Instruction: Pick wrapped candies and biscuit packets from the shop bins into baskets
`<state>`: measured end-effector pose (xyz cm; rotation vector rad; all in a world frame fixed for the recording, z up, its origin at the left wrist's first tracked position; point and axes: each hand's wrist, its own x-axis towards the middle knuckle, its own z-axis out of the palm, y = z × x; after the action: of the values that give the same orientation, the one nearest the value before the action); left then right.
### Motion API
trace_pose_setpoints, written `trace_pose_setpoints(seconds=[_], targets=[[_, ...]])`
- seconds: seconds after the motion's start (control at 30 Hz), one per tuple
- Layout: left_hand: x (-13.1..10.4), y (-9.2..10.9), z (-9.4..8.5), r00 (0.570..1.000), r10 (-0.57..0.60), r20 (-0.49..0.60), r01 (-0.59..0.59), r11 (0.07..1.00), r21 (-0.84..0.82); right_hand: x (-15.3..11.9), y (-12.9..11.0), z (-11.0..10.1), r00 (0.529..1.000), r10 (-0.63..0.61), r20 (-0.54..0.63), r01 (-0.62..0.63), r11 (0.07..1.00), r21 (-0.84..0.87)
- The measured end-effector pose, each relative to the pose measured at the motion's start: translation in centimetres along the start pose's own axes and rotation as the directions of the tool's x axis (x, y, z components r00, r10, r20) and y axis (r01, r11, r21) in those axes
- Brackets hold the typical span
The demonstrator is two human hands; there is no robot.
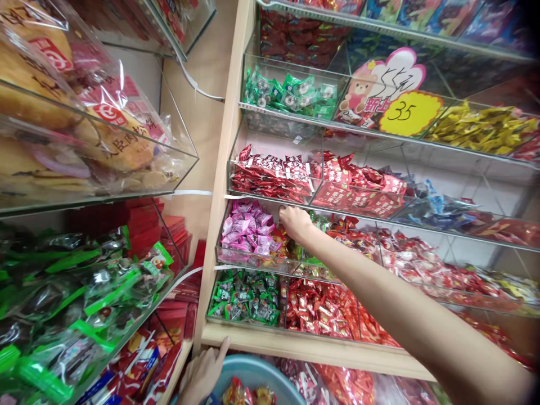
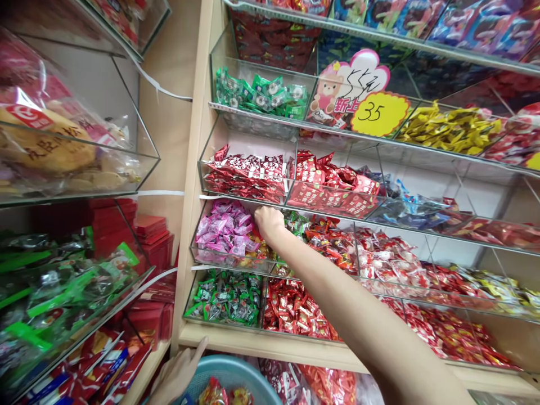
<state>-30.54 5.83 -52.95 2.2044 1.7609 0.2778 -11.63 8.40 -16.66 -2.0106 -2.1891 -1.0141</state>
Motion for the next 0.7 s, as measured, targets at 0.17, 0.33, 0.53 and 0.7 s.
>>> trace_pose_setpoints(seconds=[0.17, 0.33, 0.53, 0.7], targets=[[0.0, -0.1, 0.2, 1.000, 0.008, 0.002, -0.008, 1.000, 0.025, -1.0, -0.5, 1.2, 0.980, 0.069, -0.185, -0.080, 0.996, -0.048], [-0.1, 0.1, 0.0, 1.000, -0.004, 0.004, 0.004, 1.000, 0.021, -2.3, -0.4, 2.5, 0.956, 0.041, -0.291, -0.089, 0.984, -0.154], [-0.3, 0.3, -0.3, 1.000, 0.003, -0.006, -0.003, 1.000, 0.029, -4.1, 0.1, 1.1, 0.949, 0.043, -0.313, -0.102, 0.979, -0.177], [-0.3, 0.5, -0.7, 0.997, -0.076, 0.009, 0.076, 0.992, -0.101, -4.6, 0.1, -0.3, 0.942, 0.079, -0.325, -0.144, 0.973, -0.182]])
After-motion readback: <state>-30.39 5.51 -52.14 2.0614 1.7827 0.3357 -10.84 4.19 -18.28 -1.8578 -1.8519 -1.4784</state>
